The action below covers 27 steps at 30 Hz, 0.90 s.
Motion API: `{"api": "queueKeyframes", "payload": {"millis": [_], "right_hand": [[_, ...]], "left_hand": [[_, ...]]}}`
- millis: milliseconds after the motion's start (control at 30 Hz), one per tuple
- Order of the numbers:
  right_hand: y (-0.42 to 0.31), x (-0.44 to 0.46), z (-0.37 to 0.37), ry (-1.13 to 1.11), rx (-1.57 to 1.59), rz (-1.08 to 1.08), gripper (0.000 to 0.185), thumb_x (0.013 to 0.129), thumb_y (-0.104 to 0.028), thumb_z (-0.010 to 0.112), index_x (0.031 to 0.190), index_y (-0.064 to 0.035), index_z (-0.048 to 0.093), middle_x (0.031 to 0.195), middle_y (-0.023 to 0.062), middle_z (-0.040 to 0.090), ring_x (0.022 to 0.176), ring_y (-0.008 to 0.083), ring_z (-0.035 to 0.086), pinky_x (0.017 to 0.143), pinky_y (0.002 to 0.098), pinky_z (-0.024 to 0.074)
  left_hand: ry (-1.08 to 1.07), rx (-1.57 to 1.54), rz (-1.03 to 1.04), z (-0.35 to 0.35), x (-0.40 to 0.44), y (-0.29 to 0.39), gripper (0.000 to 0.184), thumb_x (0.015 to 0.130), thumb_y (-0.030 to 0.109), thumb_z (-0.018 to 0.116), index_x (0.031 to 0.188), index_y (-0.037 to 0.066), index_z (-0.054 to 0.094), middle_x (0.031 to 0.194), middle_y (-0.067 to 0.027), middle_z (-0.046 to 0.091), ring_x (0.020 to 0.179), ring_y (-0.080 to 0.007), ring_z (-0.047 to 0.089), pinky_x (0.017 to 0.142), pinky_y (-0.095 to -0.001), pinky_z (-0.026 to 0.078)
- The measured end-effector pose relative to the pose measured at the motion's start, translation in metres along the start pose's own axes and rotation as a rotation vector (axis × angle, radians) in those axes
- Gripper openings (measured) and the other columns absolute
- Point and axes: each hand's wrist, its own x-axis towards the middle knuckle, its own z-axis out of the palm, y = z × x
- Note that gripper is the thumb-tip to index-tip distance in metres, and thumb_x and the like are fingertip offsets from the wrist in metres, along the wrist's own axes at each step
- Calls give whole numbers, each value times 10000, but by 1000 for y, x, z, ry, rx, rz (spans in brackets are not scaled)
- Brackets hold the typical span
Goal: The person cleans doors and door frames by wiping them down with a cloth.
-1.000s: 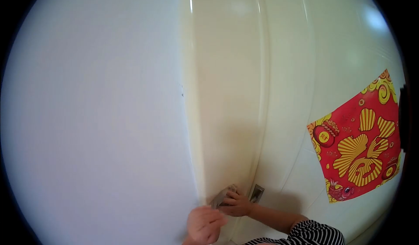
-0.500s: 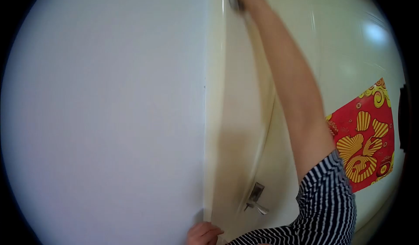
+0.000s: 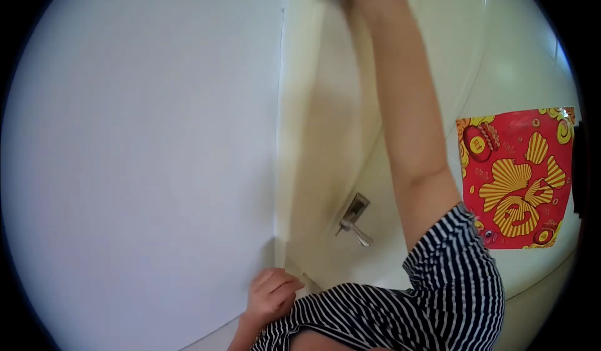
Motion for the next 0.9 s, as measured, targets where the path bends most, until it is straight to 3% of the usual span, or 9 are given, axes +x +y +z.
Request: {"api": "queueKeyframes", "payload": {"millis": [300, 400, 567, 633, 667, 733, 767, 800, 900], "right_hand": [[-127, -352, -67, -250, -14, 189, 310, 696, -113, 772, 981, -204, 694, 1320, 110, 455, 1266, 442, 409, 1026, 591, 358], [-167, -472, -108, -456, 27, 131, 280, 695, -146, 780, 949, -228, 695, 1232, 16, 513, 1152, 346, 488, 1043, 601, 349], [-152, -437, -118, -606, 28, 128, 300, 670, -197, 757, 957, -264, 701, 1263, 9, 519, 1165, 339, 505, 1100, 626, 283], [-125, -384, -93, -415, -21, 141, 341, 704, -151, 749, 1030, -241, 711, 1442, 117, 386, 1441, 422, 240, 1145, 656, 136], [-108, -344, -78, -362, -21, 145, 375, 708, -131, 718, 1076, -198, 700, 1513, 158, 316, 1454, 448, 210, 1155, 644, 78], [-82, -257, -49, -222, -36, 248, 503, 717, -248, 712, 1213, -197, 648, 1509, 194, 349, 1425, 433, 275, 1145, 650, 117], [-67, -210, -40, -201, -38, 166, 575, 746, -186, 683, 1280, -19, 549, 1436, 251, 408, 1403, 451, 291, 1137, 585, 189], [-54, -171, -26, -90, 57, 182, 586, 741, -149, 679, 1303, -61, 538, 1426, 254, 413, 1366, 449, 332, 1103, 569, 261], [-22, -78, -4, 1, 57, 101, 570, 740, -142, 679, 1290, -69, 547, 1425, 251, 416, 1364, 449, 334, 1103, 569, 264]], "left_hand": [[11, 48, -94, -9, -31, 15, 225, 626, -34, 651, 814, 86, 683, 830, -32, 658, 773, -247, 633, 745, -383, 546], [26, 95, -123, -13, -48, 20, 226, 621, -35, 653, 807, 89, 684, 835, -29, 659, 773, -254, 633, 735, -378, 542], [27, 120, -168, -18, -70, 27, 235, 609, -34, 654, 801, 99, 686, 837, -30, 657, 779, -254, 634, 711, -369, 531], [61, 131, -170, -18, -72, 28, 247, 596, -29, 656, 805, 101, 680, 848, -31, 653, 782, -249, 632, 707, -371, 527], [60, 118, -190, -18, -72, 30, 247, 596, -29, 656, 805, 101, 680, 848, -31, 653, 782, -249, 632, 707, -371, 527], [89, 137, -172, -20, -68, 33, 334, 562, -87, 590, 825, 93, 692, 819, -39, 655, 741, -249, 625, 679, -369, 540], [87, 134, -161, -21, -70, 32, 326, 558, -78, 595, 822, 88, 689, 832, -43, 654, 746, -247, 623, 674, -369, 536], [86, 130, -174, -21, -72, 33, 326, 558, -78, 595, 822, 88, 689, 832, -43, 654, 746, -247, 623, 674, -369, 536], [82, 157, -202, -20, -77, 33, 332, 554, -73, 603, 830, 90, 686, 837, -43, 654, 766, -253, 621, 676, -372, 529]]}}
